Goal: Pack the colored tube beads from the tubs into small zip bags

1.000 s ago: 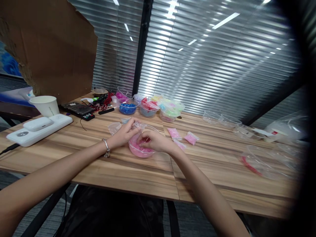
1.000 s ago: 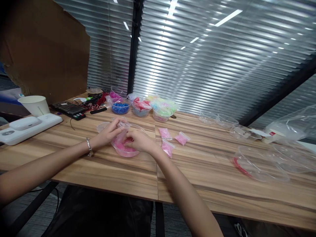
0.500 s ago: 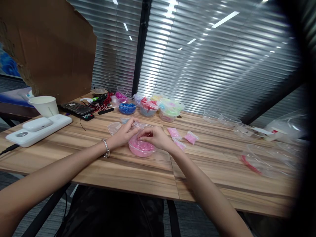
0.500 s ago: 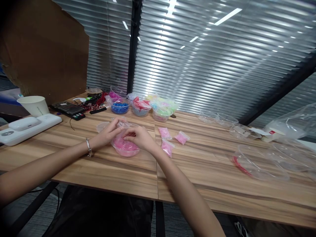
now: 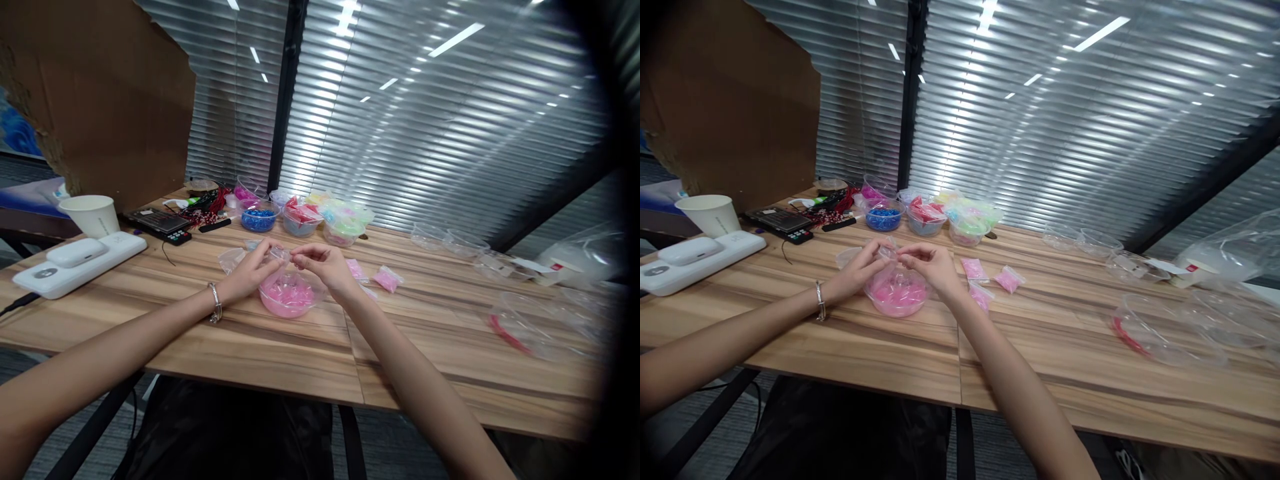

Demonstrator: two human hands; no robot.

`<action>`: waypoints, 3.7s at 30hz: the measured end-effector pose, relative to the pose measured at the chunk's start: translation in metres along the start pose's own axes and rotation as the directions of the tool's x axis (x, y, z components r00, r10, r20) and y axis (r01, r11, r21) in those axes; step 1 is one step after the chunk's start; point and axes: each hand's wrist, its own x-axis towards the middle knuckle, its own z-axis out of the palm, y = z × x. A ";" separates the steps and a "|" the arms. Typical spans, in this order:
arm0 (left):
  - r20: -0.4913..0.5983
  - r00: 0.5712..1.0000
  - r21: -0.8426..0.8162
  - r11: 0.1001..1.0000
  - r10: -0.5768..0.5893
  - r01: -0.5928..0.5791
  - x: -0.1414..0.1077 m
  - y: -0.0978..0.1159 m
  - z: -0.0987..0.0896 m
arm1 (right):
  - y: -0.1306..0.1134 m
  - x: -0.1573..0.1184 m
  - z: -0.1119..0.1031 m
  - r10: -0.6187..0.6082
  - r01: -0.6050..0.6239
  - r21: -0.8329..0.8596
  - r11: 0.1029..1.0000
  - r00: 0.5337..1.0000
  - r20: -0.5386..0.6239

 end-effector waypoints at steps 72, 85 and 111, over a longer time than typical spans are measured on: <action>0.160 0.979 0.122 0.982 0.123 -0.143 0.006 -0.016 -0.009 | 0.006 -0.003 0.008 -0.229 0.205 -0.253 0.946 0.971 -0.068; 0.152 0.982 0.136 0.981 0.115 -0.136 0.007 -0.016 -0.008 | 0.005 -0.002 0.006 -0.235 0.211 -0.290 0.934 0.970 -0.053; 0.178 0.977 0.123 0.982 0.119 -0.142 0.007 -0.015 -0.010 | 0.007 -0.002 0.007 -0.220 0.212 -0.205 0.955 0.976 -0.012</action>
